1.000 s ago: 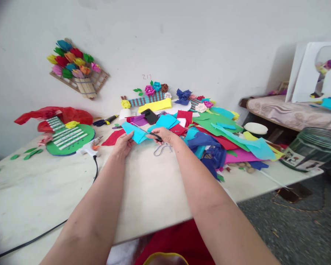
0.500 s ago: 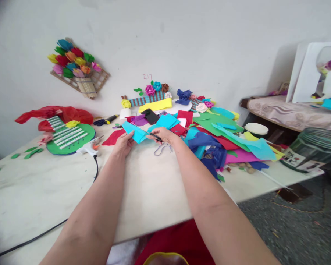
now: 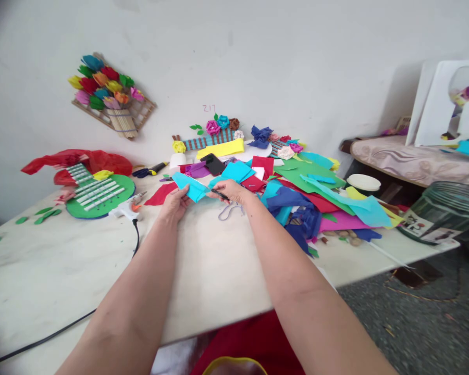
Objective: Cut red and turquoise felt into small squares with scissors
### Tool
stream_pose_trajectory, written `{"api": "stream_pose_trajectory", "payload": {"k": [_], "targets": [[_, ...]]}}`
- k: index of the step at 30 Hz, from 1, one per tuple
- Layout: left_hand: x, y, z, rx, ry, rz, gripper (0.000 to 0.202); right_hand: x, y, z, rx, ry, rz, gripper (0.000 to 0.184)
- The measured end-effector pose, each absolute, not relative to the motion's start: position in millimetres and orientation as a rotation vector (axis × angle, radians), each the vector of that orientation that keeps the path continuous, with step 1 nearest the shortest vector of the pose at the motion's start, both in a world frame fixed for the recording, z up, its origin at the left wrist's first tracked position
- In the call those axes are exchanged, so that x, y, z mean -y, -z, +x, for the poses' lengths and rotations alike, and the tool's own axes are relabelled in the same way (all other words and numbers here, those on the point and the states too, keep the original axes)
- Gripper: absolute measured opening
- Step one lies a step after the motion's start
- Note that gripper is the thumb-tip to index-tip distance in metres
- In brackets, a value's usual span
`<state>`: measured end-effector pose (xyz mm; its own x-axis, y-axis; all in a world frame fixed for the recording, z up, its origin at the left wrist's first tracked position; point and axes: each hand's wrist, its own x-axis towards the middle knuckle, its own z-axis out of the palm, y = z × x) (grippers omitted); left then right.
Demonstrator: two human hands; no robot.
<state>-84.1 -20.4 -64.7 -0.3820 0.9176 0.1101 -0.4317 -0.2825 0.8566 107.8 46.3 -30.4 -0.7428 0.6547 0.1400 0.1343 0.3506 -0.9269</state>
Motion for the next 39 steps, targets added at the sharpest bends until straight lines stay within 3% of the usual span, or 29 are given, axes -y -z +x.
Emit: {"api": "stream_pose_trajectory", "payload": {"k": [39], "targets": [[21.6, 62.8, -83.6, -0.936, -1.821, 0.757, 0.013, -42.2, 27.4, 108.4, 2.115, -1.430, -0.670, 0.029]]}}
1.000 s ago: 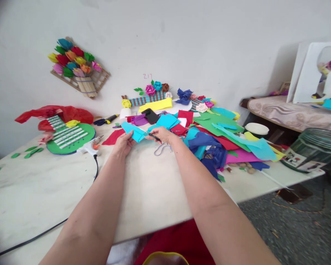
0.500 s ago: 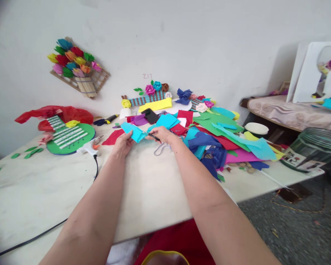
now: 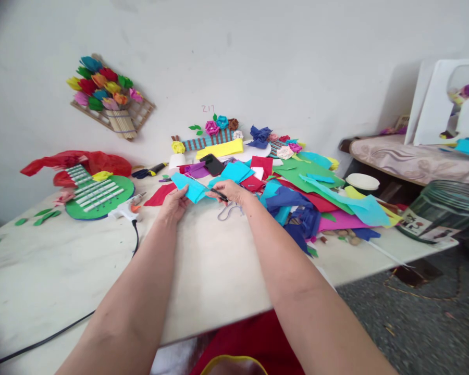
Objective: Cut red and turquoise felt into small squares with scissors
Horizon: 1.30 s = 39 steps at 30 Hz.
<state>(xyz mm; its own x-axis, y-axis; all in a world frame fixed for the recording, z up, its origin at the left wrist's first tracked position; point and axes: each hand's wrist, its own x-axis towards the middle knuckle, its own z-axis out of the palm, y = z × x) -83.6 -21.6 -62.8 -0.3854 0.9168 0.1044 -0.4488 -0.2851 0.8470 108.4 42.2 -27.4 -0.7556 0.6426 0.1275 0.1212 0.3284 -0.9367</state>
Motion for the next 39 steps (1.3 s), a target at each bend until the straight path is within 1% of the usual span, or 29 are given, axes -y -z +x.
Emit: {"api": "stream_pose_trajectory", "payload": {"k": [6, 15, 26, 34, 39], "targets": [[21.6, 62.9, -83.9, -0.941, -1.819, 0.760, 0.013, -41.0, 26.1, 109.5, 2.123, -1.388, -0.711, 0.032], [22.9, 61.2, -82.3, -0.945, -1.809, 0.775, 0.009, -42.5, 26.7, 108.3, 2.098, -1.385, -0.701, 0.037], [22.8, 61.9, -82.8, -0.951, -1.815, 0.754, 0.011, -48.1, 32.4, 107.8, 2.099, -1.341, -0.663, 0.033], [24.1, 60.1, -81.9, -0.966, -1.808, 0.766, 0.013, -36.8, 21.6, 109.8, 2.091, -1.418, -0.679, 0.033], [24.1, 60.3, -82.0, -0.959, -1.799, 0.777, 0.015, -39.6, 23.8, 111.3, 2.124, -1.418, -0.658, 0.034]]}}
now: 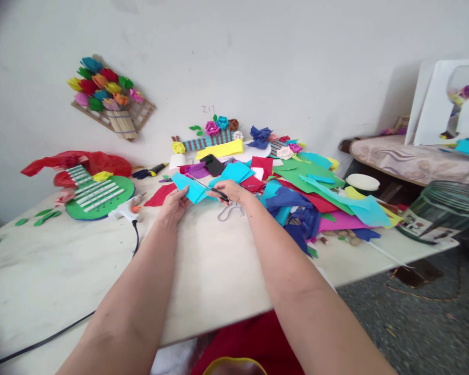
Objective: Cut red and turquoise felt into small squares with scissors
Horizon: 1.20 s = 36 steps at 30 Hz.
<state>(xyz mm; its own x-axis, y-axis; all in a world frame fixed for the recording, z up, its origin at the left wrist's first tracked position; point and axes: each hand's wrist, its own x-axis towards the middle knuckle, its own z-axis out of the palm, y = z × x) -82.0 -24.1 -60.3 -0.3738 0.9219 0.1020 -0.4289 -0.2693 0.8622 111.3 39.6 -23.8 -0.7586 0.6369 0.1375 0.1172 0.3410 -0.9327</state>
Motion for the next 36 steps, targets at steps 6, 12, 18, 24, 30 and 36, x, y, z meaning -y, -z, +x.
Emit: {"api": "stream_pose_trajectory", "payload": {"k": [6, 12, 18, 24, 30, 36], "targets": [[24.2, 61.8, -81.3, -0.960, -1.739, 0.840, 0.018, -44.9, 27.5, 112.5, 2.061, -1.403, -0.655, 0.035], [25.6, 60.9, -78.6, -0.995, -1.635, 0.877, 0.019, -40.7, 24.9, 109.5, 2.008, -1.341, -0.732, 0.034], [27.3, 59.9, -76.6, -0.998, -1.610, 0.880, 0.020, -44.9, 29.1, 105.1, 2.023, -1.277, -0.740, 0.038], [27.9, 59.0, -75.9, -1.011, -1.588, 0.901, 0.020, -59.1, 41.9, 98.9, 2.058, -1.131, -0.734, 0.034], [25.4, 61.4, -78.0, -1.020, -1.597, 0.879, 0.020, -55.8, 37.3, 102.3, 1.983, -1.215, -0.767, 0.027], [22.6, 62.1, -77.9, -1.094, -1.632, 0.868, 0.017, -43.6, 27.2, 107.5, 1.930, -1.308, -0.820, 0.030]]}}
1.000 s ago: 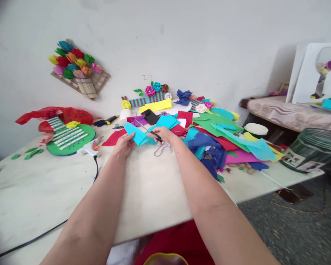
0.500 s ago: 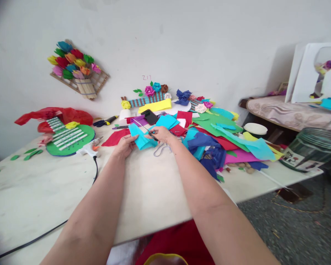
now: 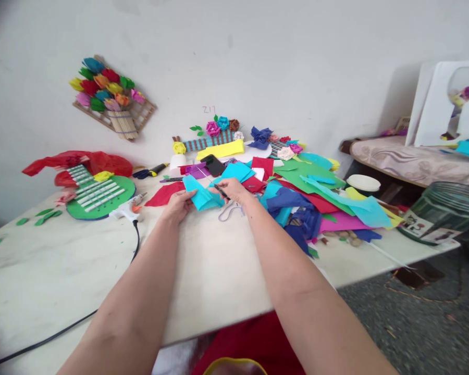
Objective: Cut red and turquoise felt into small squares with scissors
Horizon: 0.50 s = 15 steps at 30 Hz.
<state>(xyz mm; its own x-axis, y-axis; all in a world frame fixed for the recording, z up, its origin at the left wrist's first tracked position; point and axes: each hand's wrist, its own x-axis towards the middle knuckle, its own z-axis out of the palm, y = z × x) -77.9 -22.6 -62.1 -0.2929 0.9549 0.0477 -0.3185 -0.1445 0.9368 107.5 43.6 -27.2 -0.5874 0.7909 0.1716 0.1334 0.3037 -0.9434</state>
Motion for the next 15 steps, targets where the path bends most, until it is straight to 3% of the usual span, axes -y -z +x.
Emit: {"api": "stream_pose_trajectory", "payload": {"k": [15], "targets": [[21.9, 60.9, -74.8, -1.141, -1.620, 0.880, 0.022, -39.5, 28.8, 104.1, 1.937, -1.344, -0.822, 0.026]]}}
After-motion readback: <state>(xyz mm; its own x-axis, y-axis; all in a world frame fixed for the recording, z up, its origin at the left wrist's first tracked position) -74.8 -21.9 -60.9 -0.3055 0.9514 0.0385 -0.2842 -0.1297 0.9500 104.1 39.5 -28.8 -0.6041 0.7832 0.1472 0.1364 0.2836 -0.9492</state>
